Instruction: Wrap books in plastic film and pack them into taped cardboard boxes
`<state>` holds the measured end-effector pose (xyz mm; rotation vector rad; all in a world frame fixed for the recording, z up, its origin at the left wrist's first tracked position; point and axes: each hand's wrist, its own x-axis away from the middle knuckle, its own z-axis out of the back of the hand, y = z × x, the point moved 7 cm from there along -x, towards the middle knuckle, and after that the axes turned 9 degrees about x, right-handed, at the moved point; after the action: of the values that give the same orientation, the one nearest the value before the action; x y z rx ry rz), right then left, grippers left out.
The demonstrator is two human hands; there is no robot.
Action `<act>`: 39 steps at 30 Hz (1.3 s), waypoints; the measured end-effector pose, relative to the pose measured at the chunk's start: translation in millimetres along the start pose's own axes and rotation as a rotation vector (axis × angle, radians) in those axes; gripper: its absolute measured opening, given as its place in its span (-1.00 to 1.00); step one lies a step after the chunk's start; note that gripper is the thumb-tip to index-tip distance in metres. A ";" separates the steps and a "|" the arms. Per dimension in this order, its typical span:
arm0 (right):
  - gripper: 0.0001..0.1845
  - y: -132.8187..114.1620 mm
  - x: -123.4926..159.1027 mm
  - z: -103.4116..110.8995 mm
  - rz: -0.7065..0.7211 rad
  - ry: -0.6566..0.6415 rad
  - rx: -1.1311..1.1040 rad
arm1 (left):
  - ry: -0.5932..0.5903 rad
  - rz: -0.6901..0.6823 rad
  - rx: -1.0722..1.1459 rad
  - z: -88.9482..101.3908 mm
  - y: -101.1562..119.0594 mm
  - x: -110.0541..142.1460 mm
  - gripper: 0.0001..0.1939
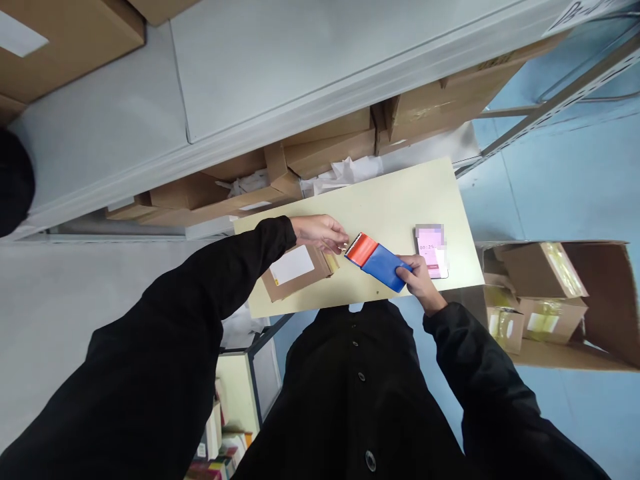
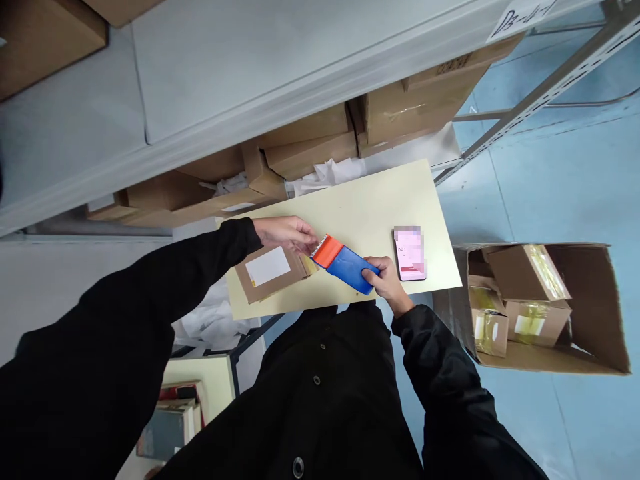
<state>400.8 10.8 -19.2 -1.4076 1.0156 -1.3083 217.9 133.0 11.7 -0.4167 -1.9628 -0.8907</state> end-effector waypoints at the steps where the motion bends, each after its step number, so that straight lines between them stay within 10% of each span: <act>1: -0.55 -0.8 -1.1 -1.8 0.000 -0.010 -0.003 | 0.034 -0.021 -0.030 2.6 0.5 2.6 -0.69; 10: -0.53 10.7 -5.6 -23.5 -0.198 0.035 -0.010 | 0.369 -0.032 -0.480 19.4 11.2 6.0 -0.81; 15: -0.54 51.7 16.3 -16.6 -0.436 0.100 -0.121 | 0.463 0.063 -0.787 61.4 29.5 -4.6 -0.79; 21: -0.54 92.7 47.2 -14.0 -0.658 0.068 -0.292 | 0.317 0.309 -0.948 80.7 20.3 -50.9 -0.83; 30: -0.61 90.7 52.5 -38.8 -0.840 -0.013 -0.237 | 0.121 0.523 -1.457 59.0 -2.6 -96.8 -0.84; 39: -0.63 108.3 57.7 -55.4 -0.890 -0.021 -0.211 | 0.074 0.401 -1.735 41.9 -6.2 -109.1 -0.75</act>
<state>353.1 -74.7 -111.7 -2.1583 0.5047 -1.8254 246.5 165.9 -96.8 -1.5786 -0.4976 -2.0592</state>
